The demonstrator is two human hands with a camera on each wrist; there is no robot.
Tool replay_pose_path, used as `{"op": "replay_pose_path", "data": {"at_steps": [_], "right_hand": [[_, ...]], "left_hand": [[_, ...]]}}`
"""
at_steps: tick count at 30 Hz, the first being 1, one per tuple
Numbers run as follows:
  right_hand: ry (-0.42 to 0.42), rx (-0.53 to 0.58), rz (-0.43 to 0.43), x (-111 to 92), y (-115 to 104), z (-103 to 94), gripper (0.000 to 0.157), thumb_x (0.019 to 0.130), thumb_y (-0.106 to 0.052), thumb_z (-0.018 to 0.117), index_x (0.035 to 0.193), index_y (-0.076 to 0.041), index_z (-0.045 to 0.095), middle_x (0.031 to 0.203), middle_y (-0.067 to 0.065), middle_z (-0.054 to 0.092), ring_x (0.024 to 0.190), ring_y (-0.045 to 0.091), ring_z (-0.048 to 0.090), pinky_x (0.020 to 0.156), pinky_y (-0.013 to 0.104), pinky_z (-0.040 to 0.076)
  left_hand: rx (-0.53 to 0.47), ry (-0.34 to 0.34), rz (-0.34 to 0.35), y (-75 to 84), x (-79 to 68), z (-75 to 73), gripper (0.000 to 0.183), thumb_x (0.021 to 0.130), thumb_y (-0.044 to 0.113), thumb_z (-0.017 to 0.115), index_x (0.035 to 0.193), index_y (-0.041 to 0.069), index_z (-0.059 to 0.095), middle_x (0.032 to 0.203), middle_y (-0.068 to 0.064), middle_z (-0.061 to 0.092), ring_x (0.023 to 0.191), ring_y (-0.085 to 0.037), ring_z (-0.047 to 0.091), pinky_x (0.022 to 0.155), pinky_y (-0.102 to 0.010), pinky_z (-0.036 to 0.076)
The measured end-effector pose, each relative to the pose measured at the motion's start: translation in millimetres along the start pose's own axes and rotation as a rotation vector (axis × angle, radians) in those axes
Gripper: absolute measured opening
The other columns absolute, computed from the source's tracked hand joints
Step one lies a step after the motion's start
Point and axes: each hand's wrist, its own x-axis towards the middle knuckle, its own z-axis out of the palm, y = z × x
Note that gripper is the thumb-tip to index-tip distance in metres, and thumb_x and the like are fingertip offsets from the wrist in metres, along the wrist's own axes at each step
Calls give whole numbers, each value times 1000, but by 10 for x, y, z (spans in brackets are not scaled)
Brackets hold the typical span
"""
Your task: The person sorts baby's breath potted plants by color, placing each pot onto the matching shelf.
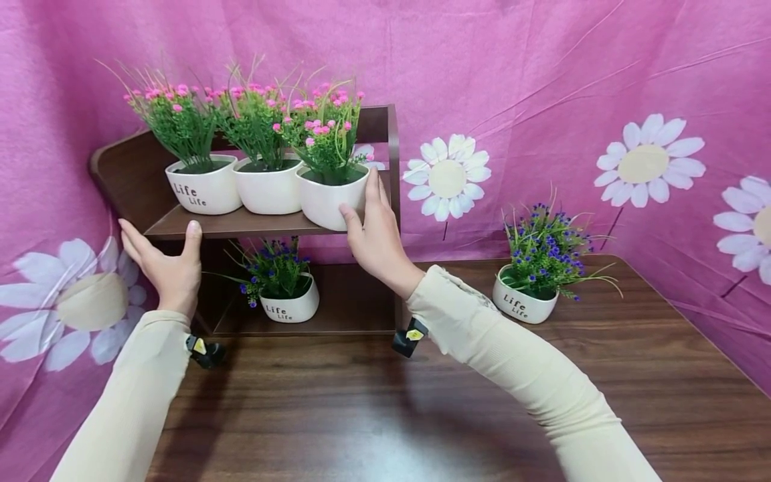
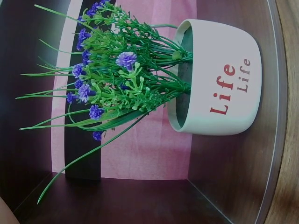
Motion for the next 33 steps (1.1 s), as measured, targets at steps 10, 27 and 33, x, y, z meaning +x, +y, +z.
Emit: {"op": "replay_pose_path", "data": {"at_steps": [10, 27, 33], "right_hand": [[40, -69, 62, 84, -15, 65, 70, 98, -8, 47, 152, 2, 4, 159, 18, 5, 146, 21, 7, 117, 28, 12], [35, -301, 134, 371, -14, 152, 72, 93, 0, 46, 151, 6, 3, 158, 21, 3, 146, 28, 1, 117, 31, 3], [42, -281, 160, 449, 13, 154, 73, 91, 1, 46, 150, 9, 2, 157, 25, 6, 146, 29, 6, 117, 29, 4]], "left_hand": [[1, 4, 7, -10, -4, 1, 100, 83, 39, 69, 155, 20, 3, 159, -1, 4, 141, 1, 5, 107, -7, 4], [6, 2, -1, -18, 9, -1, 100, 83, 40, 69, 155, 21, 3, 159, 1, 4, 141, 2, 5, 106, -7, 4], [7, 2, 1, -4, -3, 7, 99, 83, 39, 69, 155, 21, 3, 159, 0, 4, 141, 2, 4, 107, -7, 4]]}}
